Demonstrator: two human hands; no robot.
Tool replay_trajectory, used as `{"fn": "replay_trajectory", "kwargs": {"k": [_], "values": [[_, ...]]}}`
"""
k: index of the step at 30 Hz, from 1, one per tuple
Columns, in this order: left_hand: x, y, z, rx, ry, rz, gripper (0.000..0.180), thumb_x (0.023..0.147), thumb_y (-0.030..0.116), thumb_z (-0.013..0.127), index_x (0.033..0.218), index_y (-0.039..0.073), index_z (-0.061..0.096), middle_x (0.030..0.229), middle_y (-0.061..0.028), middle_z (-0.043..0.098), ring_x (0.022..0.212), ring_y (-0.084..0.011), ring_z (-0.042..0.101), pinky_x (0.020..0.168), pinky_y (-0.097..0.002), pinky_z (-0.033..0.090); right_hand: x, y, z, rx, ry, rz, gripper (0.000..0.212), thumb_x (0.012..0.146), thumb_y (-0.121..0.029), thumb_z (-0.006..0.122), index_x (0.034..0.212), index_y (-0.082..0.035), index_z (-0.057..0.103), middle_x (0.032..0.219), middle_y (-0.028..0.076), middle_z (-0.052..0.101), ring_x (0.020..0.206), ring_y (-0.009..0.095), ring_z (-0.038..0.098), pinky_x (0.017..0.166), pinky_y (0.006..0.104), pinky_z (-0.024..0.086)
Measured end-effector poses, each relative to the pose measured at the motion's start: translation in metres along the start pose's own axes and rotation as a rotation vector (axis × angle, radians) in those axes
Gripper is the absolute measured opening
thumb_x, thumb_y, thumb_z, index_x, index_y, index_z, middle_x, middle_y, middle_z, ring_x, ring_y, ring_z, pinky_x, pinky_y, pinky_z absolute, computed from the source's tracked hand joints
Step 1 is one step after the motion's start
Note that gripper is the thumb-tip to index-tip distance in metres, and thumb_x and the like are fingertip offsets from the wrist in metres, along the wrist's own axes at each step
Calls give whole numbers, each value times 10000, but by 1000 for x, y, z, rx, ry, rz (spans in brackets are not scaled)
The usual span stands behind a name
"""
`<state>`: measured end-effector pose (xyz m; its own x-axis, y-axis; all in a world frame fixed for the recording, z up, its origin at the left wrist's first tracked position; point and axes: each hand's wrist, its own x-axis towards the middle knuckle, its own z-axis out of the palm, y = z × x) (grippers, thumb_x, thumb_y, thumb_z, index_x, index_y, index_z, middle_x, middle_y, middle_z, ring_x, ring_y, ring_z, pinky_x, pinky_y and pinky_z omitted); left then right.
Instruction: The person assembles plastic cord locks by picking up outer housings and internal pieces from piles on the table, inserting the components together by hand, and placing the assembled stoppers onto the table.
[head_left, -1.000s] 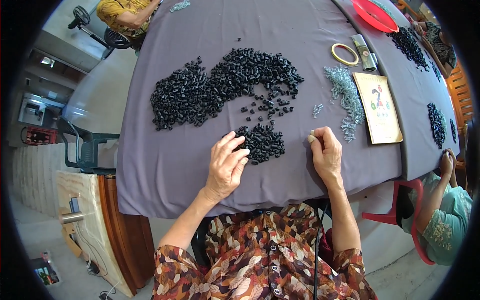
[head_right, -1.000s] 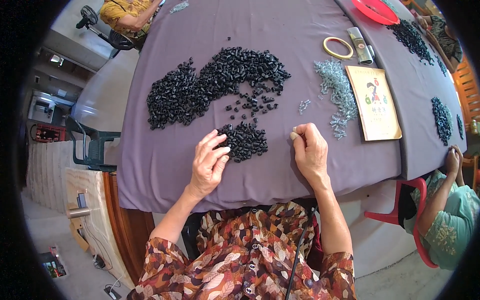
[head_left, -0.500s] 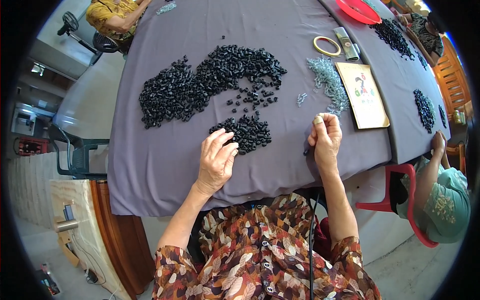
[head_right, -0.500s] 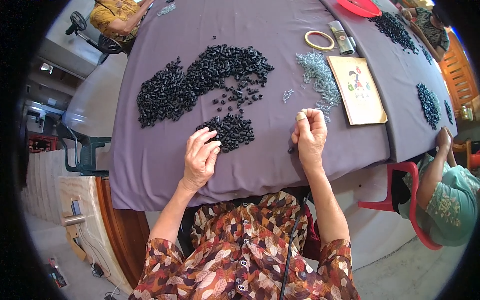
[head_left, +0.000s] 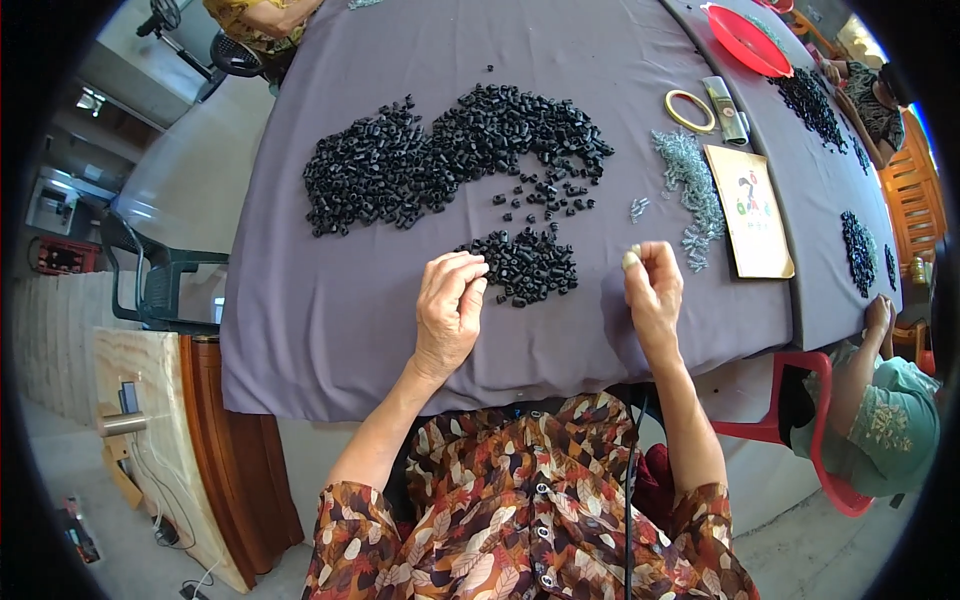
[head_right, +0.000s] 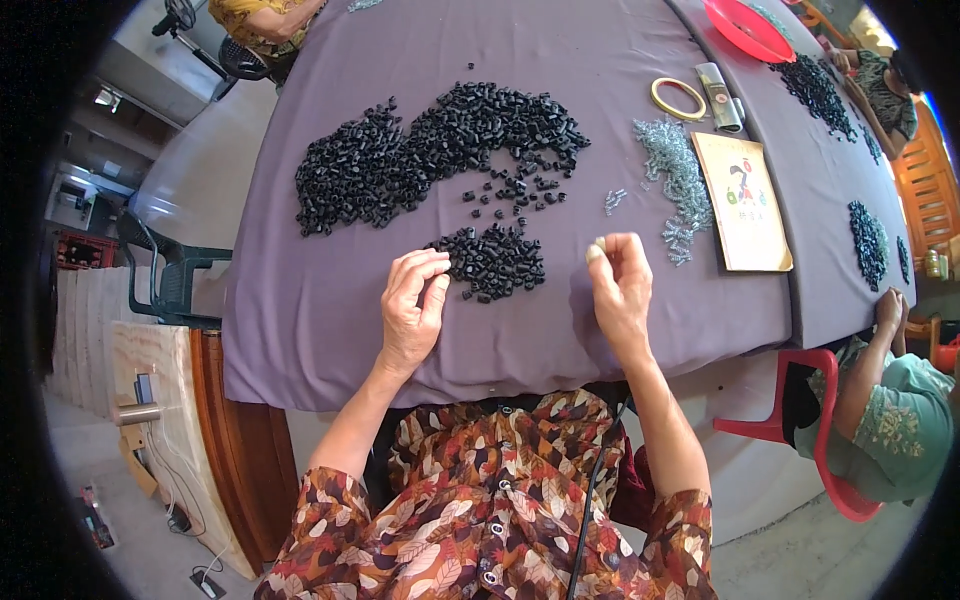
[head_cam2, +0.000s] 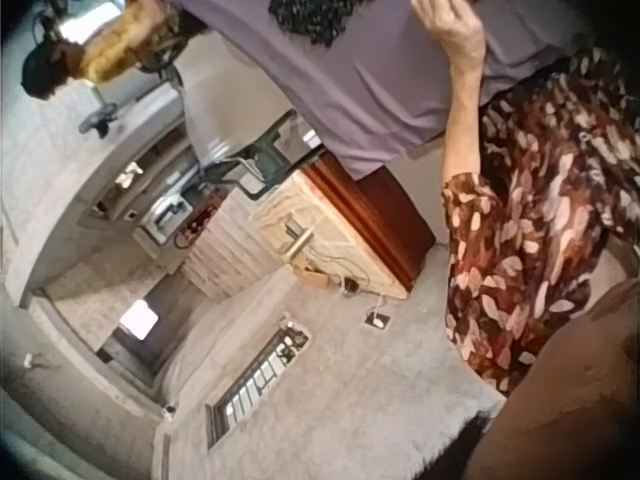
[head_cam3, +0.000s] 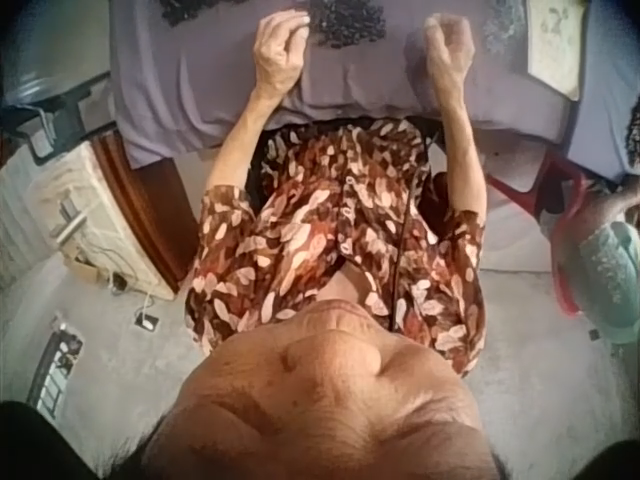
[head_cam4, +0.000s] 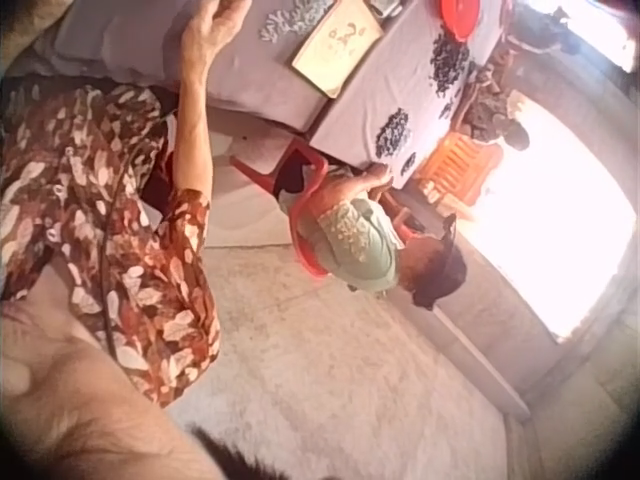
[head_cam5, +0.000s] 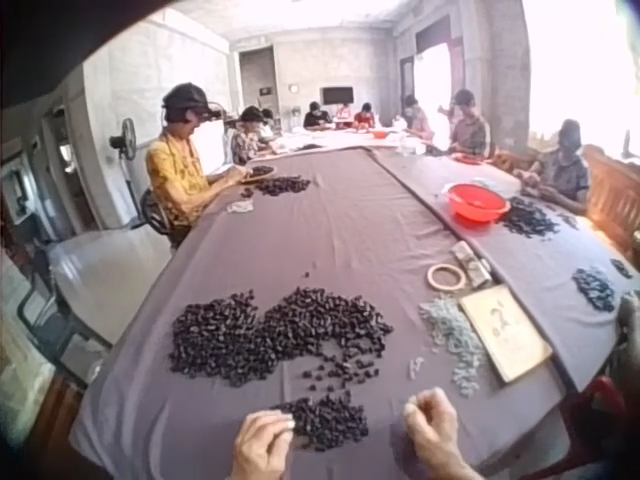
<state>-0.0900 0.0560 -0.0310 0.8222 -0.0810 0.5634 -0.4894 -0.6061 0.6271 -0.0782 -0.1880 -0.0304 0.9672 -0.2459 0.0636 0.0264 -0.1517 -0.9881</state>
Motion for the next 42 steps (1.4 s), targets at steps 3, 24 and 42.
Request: {"fn": "replay_trajectory", "kwargs": {"k": [3, 24, 42], "values": [[1, -2, 0, -21, 9, -38, 137, 749, -28, 604, 881, 12, 604, 955, -102, 610, 957, -278, 558, 832, -357, 460, 25, 9, 19, 55, -26, -19, 88, 851, -92, 569, 847, -26, 510, 703, -48, 461, 631, 23, 388, 555, 192, 339], [50, 4, 21, 206, -319, 109, 112, 696, 73, 678, 801, 110, 667, 828, 0, 524, 857, -193, 475, 739, -330, 369, -23, 4, 10, 157, -4, -68, 79, 850, 7, 558, 853, -42, 496, 745, -56, 459, 637, 13, 393, 563, 161, 353], [56, 6, 29, 187, -440, 187, 129, 699, 46, 655, 821, 77, 625, 808, -22, 520, 800, -192, 490, 712, -324, 375, -22, 2, 12, -79, -70, -136, 87, 815, -5, 586, 834, -24, 502, 655, -27, 476, 584, 40, 416, 539, 198, 388]]}}
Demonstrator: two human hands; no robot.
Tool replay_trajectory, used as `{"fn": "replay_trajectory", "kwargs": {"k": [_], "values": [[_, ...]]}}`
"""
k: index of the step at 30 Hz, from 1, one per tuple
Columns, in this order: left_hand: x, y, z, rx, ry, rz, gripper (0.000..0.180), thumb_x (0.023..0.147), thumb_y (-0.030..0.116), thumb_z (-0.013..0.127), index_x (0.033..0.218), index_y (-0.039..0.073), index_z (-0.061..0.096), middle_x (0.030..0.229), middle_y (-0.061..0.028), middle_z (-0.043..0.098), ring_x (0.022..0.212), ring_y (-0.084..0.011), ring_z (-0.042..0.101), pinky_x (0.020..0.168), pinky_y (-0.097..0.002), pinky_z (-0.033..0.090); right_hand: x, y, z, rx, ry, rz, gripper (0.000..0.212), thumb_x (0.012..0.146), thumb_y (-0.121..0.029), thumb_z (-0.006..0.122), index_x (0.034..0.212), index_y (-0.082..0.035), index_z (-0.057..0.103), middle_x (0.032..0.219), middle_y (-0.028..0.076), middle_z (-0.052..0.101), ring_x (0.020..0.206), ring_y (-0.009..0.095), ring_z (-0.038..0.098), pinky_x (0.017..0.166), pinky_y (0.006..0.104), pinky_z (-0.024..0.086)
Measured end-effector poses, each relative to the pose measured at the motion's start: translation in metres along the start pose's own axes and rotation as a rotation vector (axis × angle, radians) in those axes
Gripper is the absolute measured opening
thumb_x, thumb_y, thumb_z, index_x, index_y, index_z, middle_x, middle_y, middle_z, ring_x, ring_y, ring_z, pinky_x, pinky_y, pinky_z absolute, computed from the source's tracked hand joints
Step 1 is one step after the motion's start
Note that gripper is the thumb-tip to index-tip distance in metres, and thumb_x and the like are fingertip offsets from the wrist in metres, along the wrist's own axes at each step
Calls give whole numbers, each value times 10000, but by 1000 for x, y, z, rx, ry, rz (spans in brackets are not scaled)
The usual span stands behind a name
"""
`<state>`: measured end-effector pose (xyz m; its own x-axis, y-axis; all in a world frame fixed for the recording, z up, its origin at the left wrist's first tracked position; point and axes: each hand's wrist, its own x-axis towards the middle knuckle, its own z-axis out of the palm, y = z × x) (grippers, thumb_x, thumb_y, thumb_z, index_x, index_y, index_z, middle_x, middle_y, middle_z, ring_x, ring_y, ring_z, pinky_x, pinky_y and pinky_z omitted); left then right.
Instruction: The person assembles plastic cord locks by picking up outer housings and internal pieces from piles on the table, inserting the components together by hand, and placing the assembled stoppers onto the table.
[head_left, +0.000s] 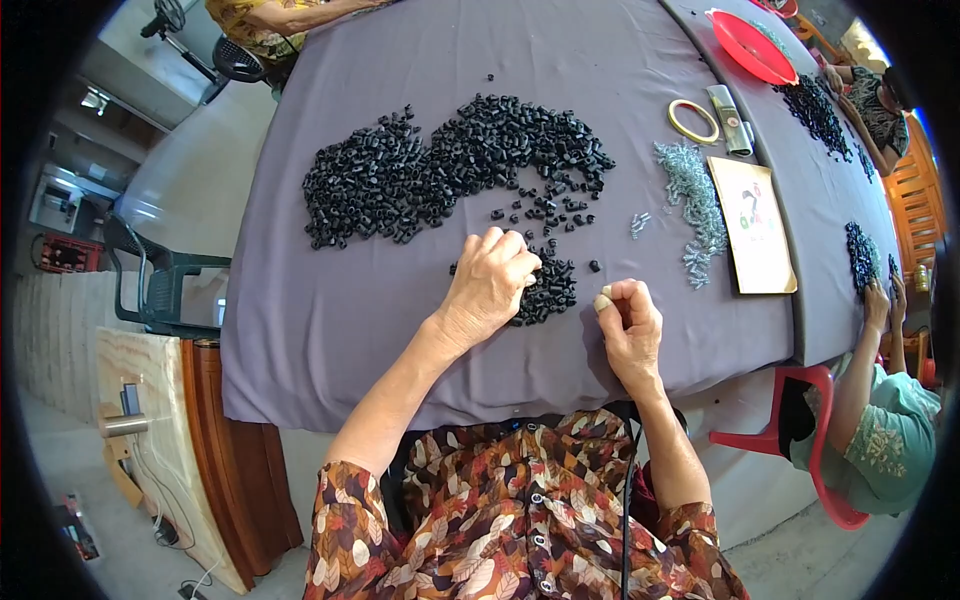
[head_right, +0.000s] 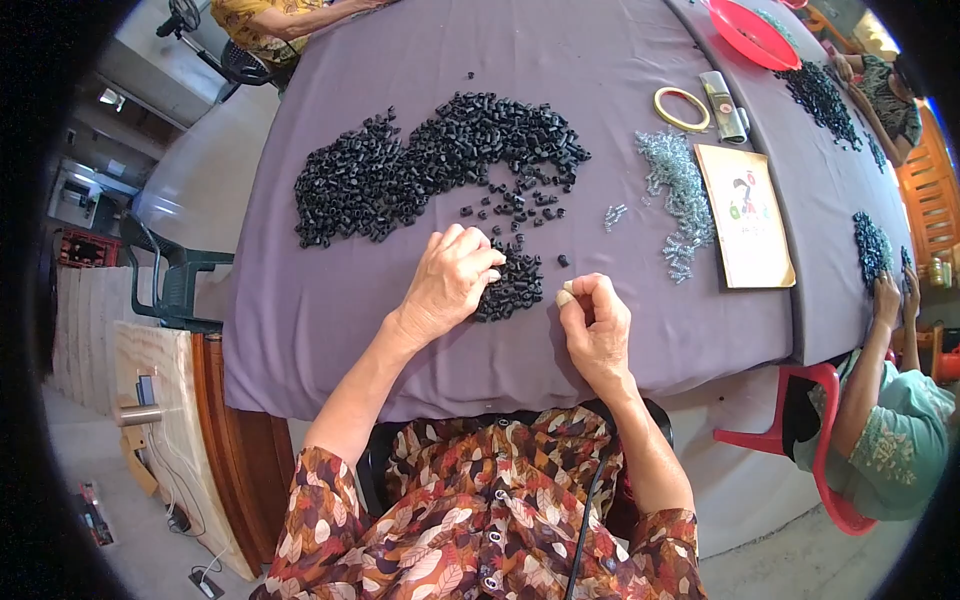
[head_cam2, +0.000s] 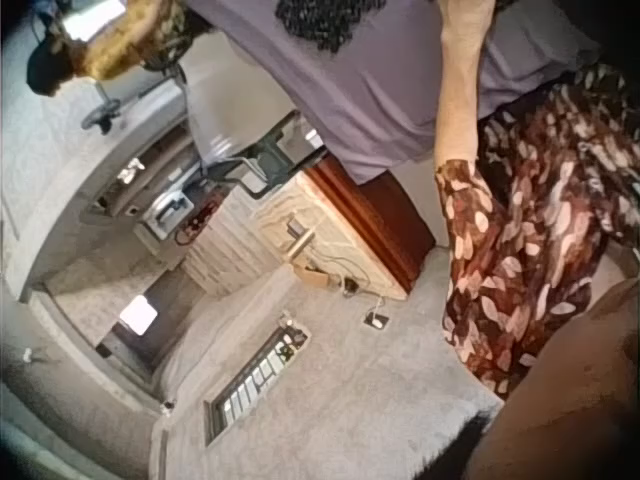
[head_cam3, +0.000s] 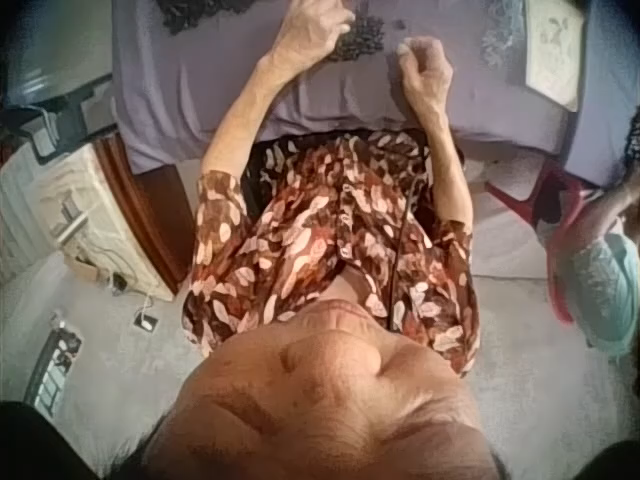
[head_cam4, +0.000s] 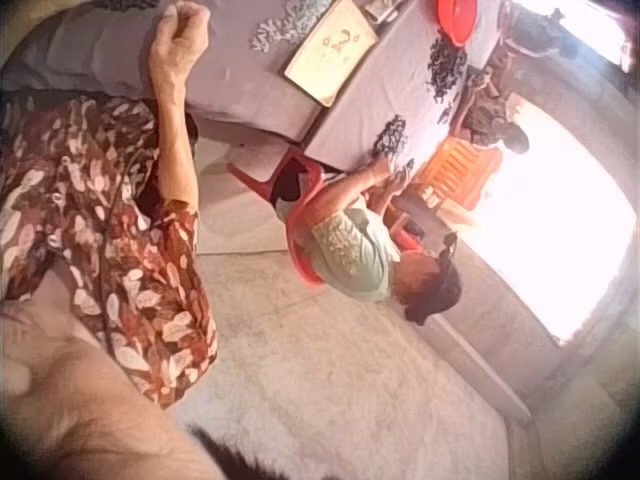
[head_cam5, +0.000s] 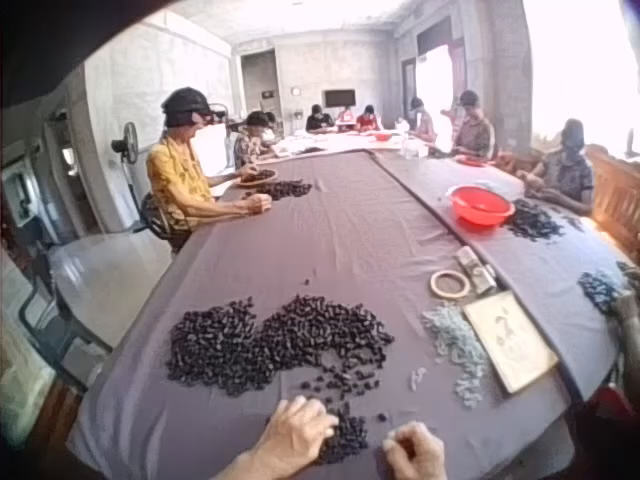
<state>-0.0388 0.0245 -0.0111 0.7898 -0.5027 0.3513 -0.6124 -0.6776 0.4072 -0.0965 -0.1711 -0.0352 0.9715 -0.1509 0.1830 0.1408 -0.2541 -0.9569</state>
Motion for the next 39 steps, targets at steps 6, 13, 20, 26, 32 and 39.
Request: {"fn": "replay_trajectory", "kwargs": {"k": [6, 13, 20, 26, 32, 39], "values": [[-5, -1, 5, 97, 93, 33, 101, 717, 76, 661, 794, 78, 596, 811, -20, 519, 777, -196, 498, 698, -325, 373, -1, -3, 0, 34, -17, -2, 94, 816, 8, 585, 840, -23, 499, 665, -18, 487, 589, 53, 426, 550, 208, 402], [-8, -7, 6, -32, 103, -24, 87, 738, 25, 609, 809, 75, 609, 792, -34, 538, 776, -217, 510, 703, -335, 384, -2, 2, -2, 47, -22, 2, 89, 815, -5, 592, 855, -16, 514, 669, -3, 501, 590, 66, 449, 560, 219, 415], [-15, -13, 3, -246, 190, -252, 114, 763, 1, 576, 845, 62, 627, 819, -60, 576, 782, -249, 528, 729, -350, 414, -1, 0, -2, 15, -32, -8, 84, 806, -13, 597, 850, -14, 525, 660, 20, 511, 576, 84, 464, 554, 231, 421], [-11, -1, -1, -89, 136, -160, 44, 716, 117, 665, 719, 104, 623, 767, -9, 540, 801, -205, 489, 704, -338, 368, -1, 0, -3, 5, -40, -8, 86, 802, -14, 599, 848, -13, 527, 656, 23, 511, 571, 88, 465, 551, 235, 421], [-5, 12, 1, 113, 77, -226, 122, 695, 176, 701, 738, 87, 629, 786, -30, 536, 811, -228, 487, 725, -355, 378, -1, -3, -4, -13, -54, 3, 84, 801, -10, 597, 841, -11, 523, 645, 24, 508, 564, 88, 466, 547, 235, 421], [-4, 15, 6, 271, 32, -250, 82, 750, 147, 645, 783, 76, 622, 788, -39, 533, 826, -236, 490, 726, -362, 373, -1, -2, -4, -20, -57, -8, 85, 803, -17, 597, 844, -13, 523, 648, 32, 516, 567, 92, 478, 547, 240, 424]]}}
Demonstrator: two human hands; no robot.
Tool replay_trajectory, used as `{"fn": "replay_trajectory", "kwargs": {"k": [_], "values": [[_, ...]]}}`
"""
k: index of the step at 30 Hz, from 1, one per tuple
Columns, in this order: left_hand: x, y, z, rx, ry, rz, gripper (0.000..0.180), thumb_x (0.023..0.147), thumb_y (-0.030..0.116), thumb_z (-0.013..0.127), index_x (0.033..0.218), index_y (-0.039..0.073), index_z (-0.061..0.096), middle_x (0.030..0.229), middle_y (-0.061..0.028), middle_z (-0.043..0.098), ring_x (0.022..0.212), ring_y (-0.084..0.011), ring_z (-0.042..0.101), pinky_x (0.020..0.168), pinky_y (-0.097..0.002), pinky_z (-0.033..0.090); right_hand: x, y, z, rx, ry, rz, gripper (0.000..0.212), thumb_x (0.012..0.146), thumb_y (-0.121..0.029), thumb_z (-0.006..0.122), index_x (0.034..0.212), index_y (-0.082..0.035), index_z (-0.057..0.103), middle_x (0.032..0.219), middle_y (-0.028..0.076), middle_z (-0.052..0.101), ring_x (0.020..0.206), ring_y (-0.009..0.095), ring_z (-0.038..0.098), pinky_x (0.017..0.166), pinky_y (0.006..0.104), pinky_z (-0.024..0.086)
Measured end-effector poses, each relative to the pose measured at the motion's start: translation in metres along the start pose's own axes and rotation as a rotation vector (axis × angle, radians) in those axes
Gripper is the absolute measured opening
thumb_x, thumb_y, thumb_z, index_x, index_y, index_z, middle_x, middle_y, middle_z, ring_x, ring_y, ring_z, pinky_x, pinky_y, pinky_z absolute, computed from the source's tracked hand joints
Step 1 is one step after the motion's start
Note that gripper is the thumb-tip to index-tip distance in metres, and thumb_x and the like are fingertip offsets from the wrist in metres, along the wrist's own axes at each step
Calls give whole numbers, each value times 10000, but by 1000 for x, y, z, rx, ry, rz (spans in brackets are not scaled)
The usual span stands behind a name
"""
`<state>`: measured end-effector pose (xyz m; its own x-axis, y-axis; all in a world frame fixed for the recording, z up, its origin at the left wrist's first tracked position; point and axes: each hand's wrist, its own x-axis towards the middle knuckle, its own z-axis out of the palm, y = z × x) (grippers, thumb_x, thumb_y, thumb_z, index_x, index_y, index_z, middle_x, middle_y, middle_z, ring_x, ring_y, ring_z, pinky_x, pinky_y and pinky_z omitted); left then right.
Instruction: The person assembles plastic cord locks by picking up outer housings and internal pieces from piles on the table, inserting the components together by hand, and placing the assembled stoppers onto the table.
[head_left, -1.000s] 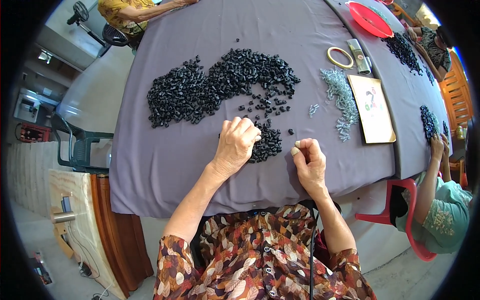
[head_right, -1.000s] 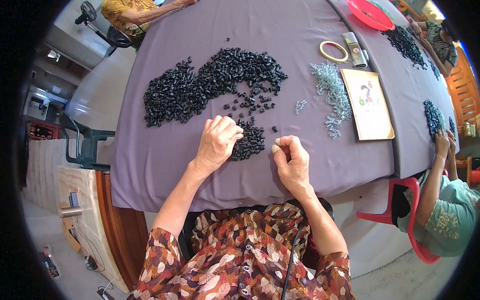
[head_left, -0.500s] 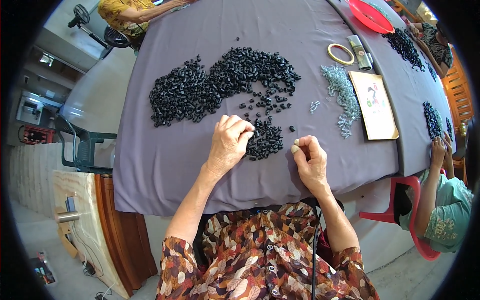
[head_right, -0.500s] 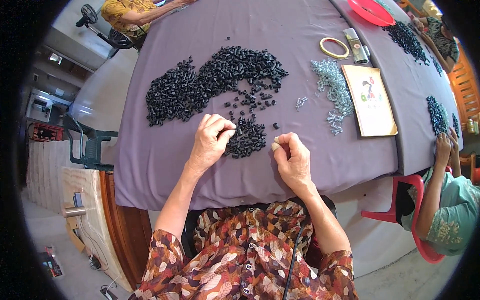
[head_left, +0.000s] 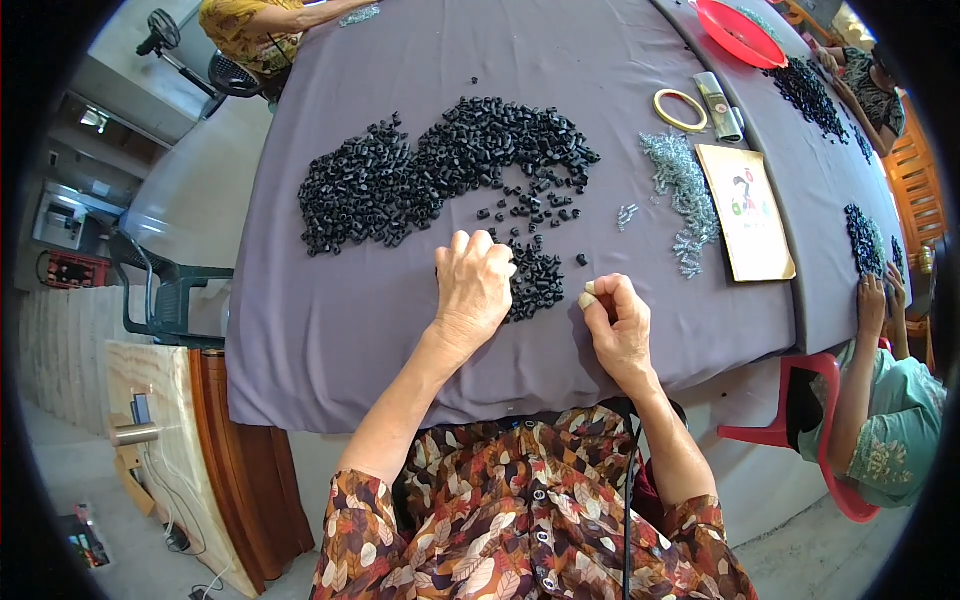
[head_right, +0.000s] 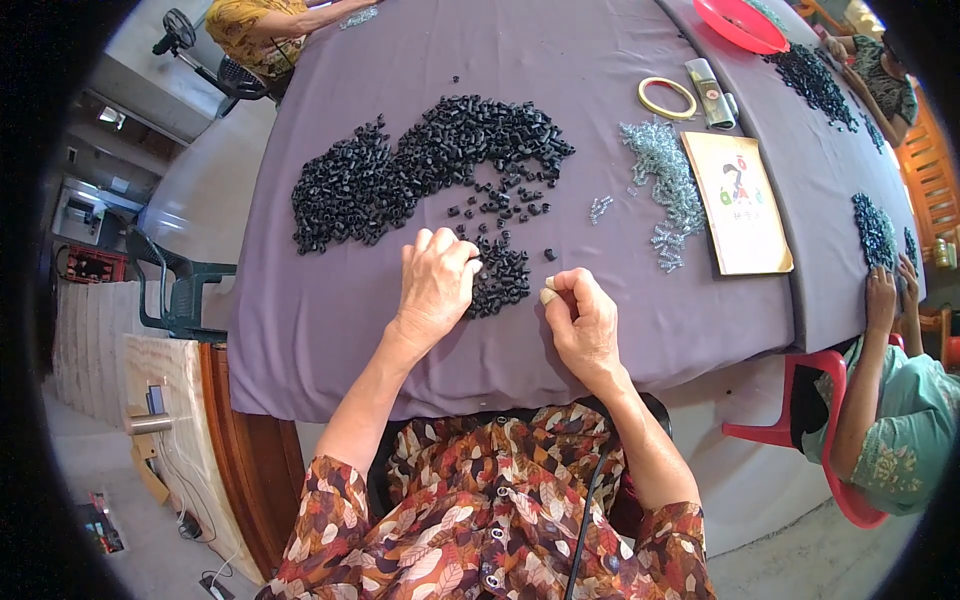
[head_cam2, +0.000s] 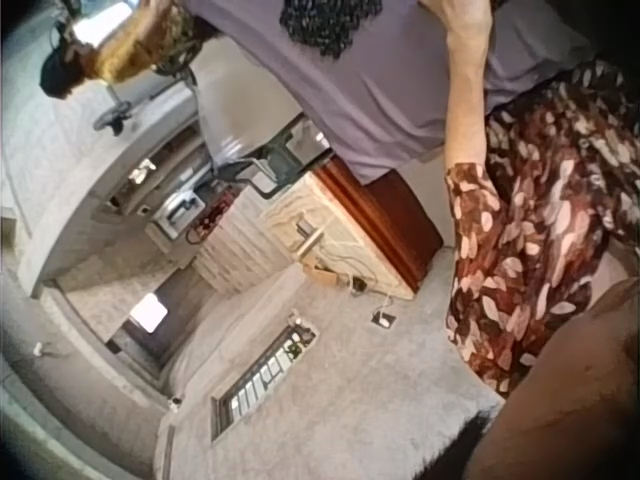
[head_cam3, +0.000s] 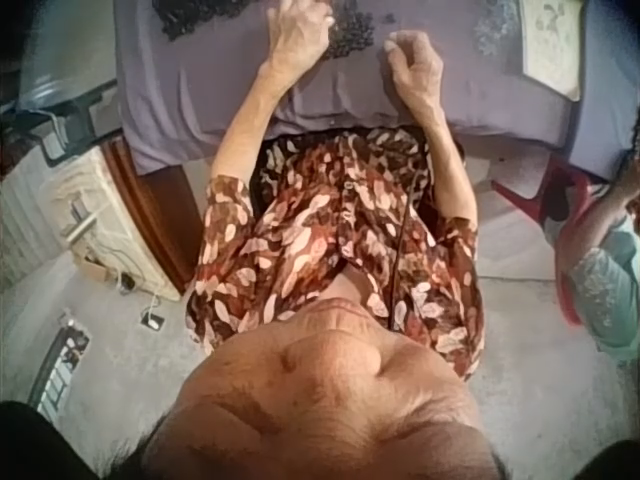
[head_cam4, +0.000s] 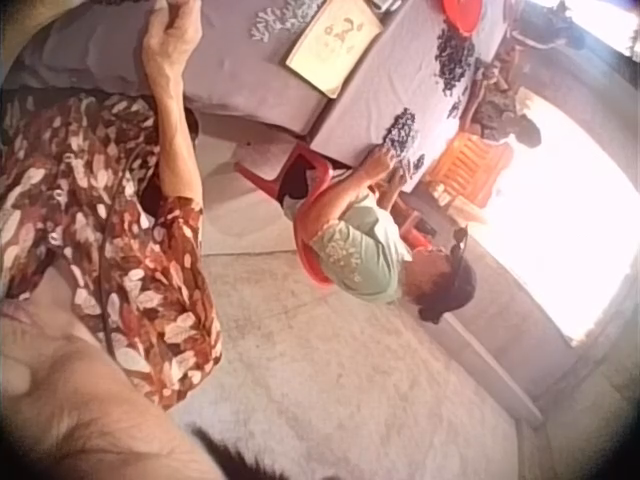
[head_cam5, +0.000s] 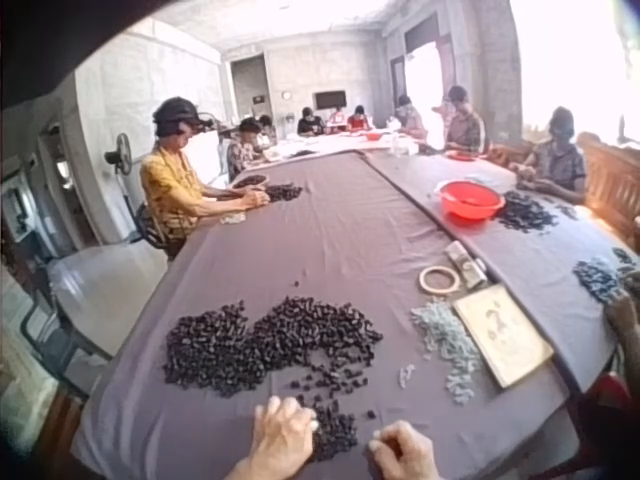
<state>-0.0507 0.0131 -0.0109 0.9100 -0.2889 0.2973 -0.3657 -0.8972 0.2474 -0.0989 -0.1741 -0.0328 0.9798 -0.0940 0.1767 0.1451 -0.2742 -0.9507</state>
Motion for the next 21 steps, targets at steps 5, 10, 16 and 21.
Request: {"fn": "replay_trajectory", "kwargs": {"k": [5, 10, 16, 21], "values": [[-5, 5, 1, -212, 103, 4, 56, 770, 73, 607, 823, 60, 593, 818, -66, 540, 811, -255, 493, 710, -388, 386, -1, -1, -1, -2, -11, 12, 78, 805, -9, 587, 852, -12, 525, 665, 39, 527, 579, 103, 494, 562, 241, 433], [-27, 31, 1, -1306, -206, -436, 102, 910, 73, 515, 969, 16, 575, 805, -55, 612, 588, -65, 529, 521, -185, 450, 1, 1, -1, 83, -34, -60, 89, 801, 42, 563, 874, 1, 534, 745, 60, 547, 631, 105, 517, 593, 235, 440], [-37, 39, 13, -1473, -199, -466, 96, 902, 66, 529, 964, 14, 579, 783, -54, 611, 579, -72, 542, 502, -200, 457, -2, 3, -1, 212, -125, -79, 109, 794, 76, 549, 880, 9, 542, 804, 57, 549, 691, 104, 539, 624, 223, 444], [-34, 43, 12, -1373, -172, -438, 72, 896, 71, 539, 938, 29, 580, 718, -7, 583, 553, -39, 503, 488, -175, 423, -3, -1, 1, 266, -144, -96, 99, 793, 74, 553, 870, 12, 546, 806, 54, 552, 703, 99, 542, 626, 220, 448]]}}
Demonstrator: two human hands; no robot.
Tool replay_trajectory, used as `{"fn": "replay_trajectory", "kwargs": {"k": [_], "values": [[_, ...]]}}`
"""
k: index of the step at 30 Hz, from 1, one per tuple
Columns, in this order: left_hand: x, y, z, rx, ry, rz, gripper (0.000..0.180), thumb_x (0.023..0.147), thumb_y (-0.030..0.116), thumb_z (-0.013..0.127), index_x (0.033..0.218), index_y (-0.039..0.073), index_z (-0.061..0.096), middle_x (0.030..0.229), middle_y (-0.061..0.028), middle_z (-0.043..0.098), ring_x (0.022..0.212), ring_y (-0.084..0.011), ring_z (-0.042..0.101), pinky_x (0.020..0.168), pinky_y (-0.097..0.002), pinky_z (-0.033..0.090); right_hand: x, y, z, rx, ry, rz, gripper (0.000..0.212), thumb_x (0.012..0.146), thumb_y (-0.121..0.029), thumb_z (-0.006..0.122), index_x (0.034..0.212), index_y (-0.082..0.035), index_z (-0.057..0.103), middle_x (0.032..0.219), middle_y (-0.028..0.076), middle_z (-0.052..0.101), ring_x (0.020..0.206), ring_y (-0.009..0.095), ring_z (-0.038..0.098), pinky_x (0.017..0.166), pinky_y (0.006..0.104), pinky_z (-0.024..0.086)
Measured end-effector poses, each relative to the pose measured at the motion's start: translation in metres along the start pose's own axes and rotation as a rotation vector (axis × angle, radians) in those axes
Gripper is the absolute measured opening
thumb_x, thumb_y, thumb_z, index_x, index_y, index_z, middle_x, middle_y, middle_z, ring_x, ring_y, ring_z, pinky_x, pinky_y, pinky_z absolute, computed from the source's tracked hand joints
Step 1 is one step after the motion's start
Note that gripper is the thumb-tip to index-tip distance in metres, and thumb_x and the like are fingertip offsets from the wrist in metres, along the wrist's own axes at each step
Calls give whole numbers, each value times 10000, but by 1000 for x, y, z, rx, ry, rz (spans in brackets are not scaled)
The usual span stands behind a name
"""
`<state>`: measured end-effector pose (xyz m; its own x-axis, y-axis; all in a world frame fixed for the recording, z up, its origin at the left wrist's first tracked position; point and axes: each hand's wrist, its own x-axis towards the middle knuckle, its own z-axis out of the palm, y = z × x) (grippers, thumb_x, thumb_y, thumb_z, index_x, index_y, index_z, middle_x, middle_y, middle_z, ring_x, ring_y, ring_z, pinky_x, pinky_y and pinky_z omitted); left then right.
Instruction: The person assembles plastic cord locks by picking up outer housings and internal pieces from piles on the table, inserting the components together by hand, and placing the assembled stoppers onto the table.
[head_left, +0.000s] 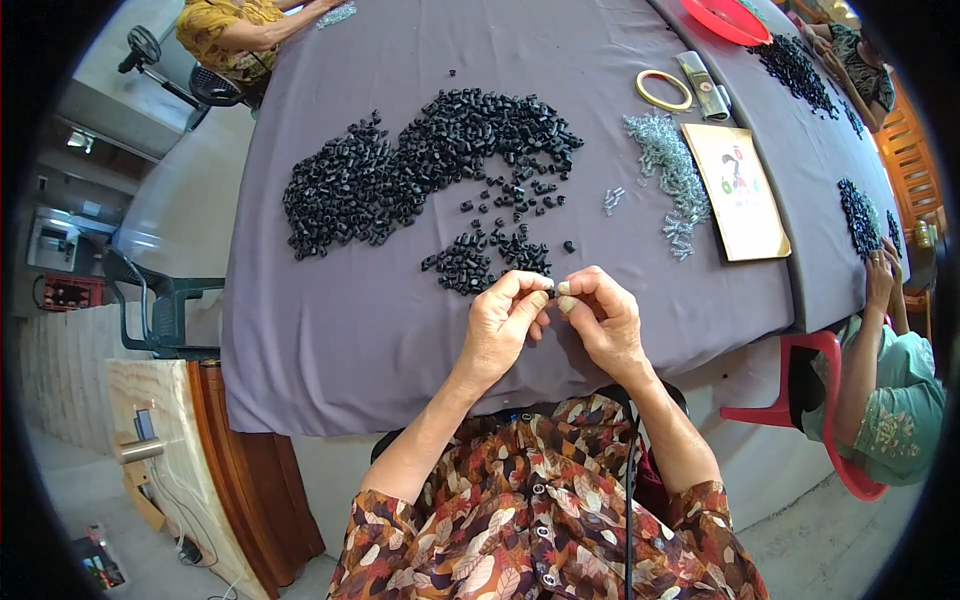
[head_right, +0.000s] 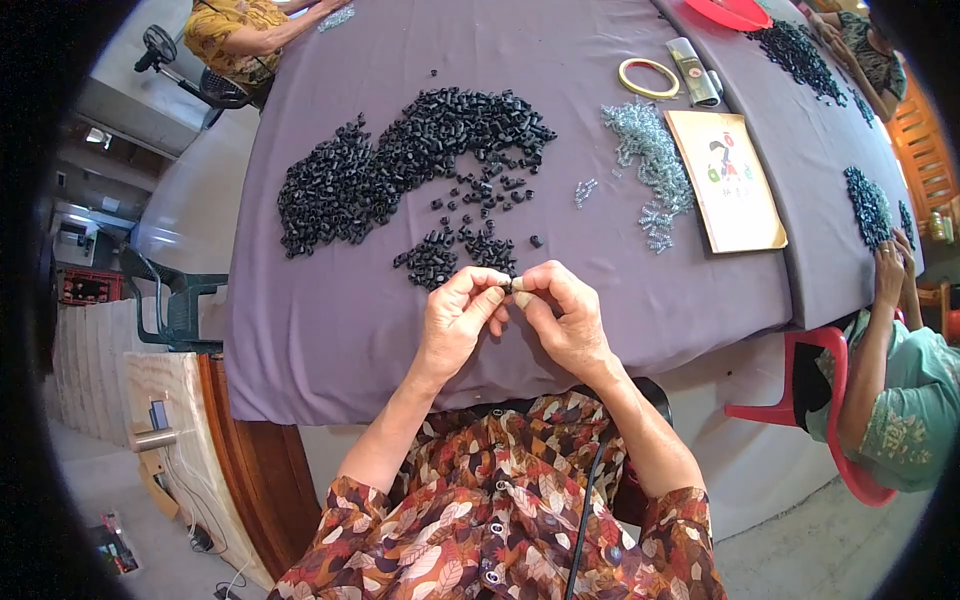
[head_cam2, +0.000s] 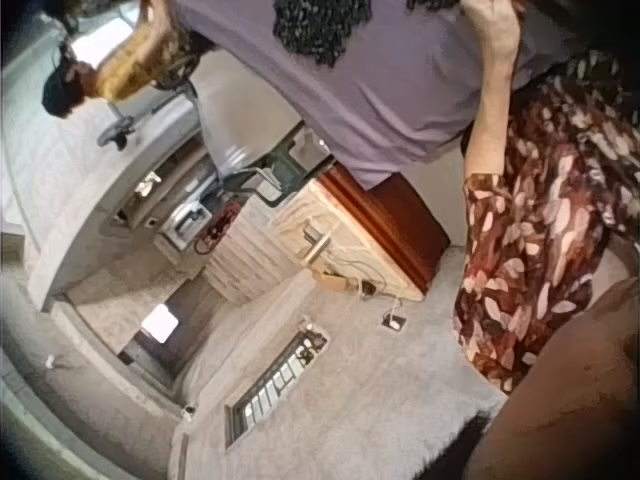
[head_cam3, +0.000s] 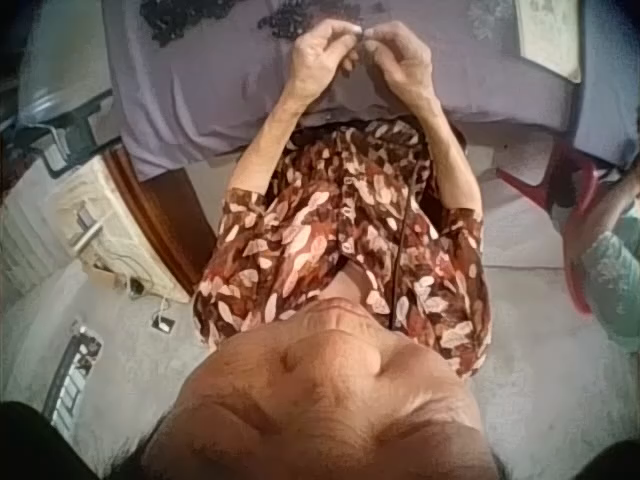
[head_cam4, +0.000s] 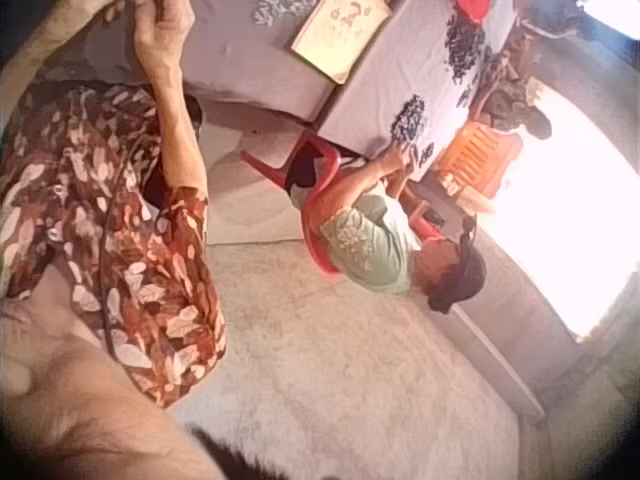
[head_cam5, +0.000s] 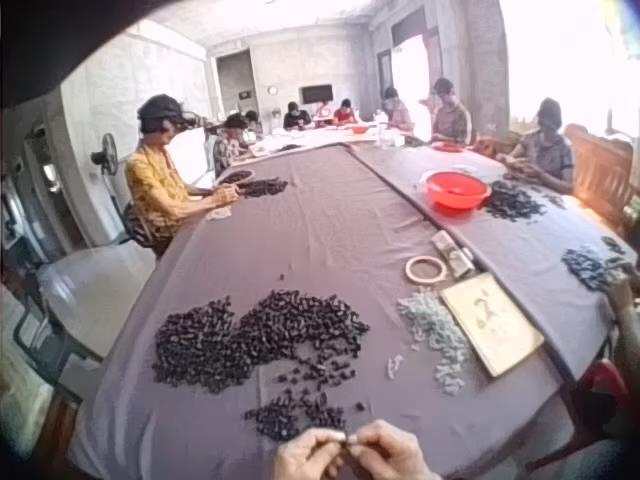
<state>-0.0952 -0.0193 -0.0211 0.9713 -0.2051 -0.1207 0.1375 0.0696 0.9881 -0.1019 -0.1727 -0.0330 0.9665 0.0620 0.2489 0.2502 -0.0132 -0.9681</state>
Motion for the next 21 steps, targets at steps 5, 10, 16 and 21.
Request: {"fn": "replay_trajectory", "kwargs": {"k": [5, 10, 16, 21], "values": [[2, 1, 2, 0, -24, 5, 82, 898, 61, 536, 940, 21, 593, 696, -5, 581, 564, -50, 513, 511, -182, 435, 0, 4, -1, -42, -13, -11, 92, 792, 68, 565, 861, 10, 551, 779, 45, 560, 687, 88, 540, 618, 220, 454], [2, 8, 2, 50, -36, 2, 91, 896, 62, 533, 929, 32, 612, 701, 14, 567, 557, -30, 487, 487, -167, 414, -2, 5, -2, -14, -15, 52, 98, 785, 60, 589, 855, 5, 547, 753, 29, 555, 667, 71, 530, 589, 210, 443], [2, 10, 8, 77, -42, 1, 107, 900, 76, 524, 924, 34, 619, 699, 29, 555, 537, -13, 457, 455, -153, 388, -3, 3, -4, 132, 9, 221, 111, 792, 35, 622, 832, -23, 536, 768, -6, 557, 659, 34, 509, 566, 186, 429], [-2, -3, 21, -313, -61, -108, 133, 932, 119, 491, 945, 28, 587, 653, 21, 532, 509, -21, 444, 448, -159, 371, 0, 5, -9, 336, 40, 247, 147, 794, 19, 641, 860, -29, 519, 787, -12, 562, 659, 33, 507, 571, 184, 430]]}}
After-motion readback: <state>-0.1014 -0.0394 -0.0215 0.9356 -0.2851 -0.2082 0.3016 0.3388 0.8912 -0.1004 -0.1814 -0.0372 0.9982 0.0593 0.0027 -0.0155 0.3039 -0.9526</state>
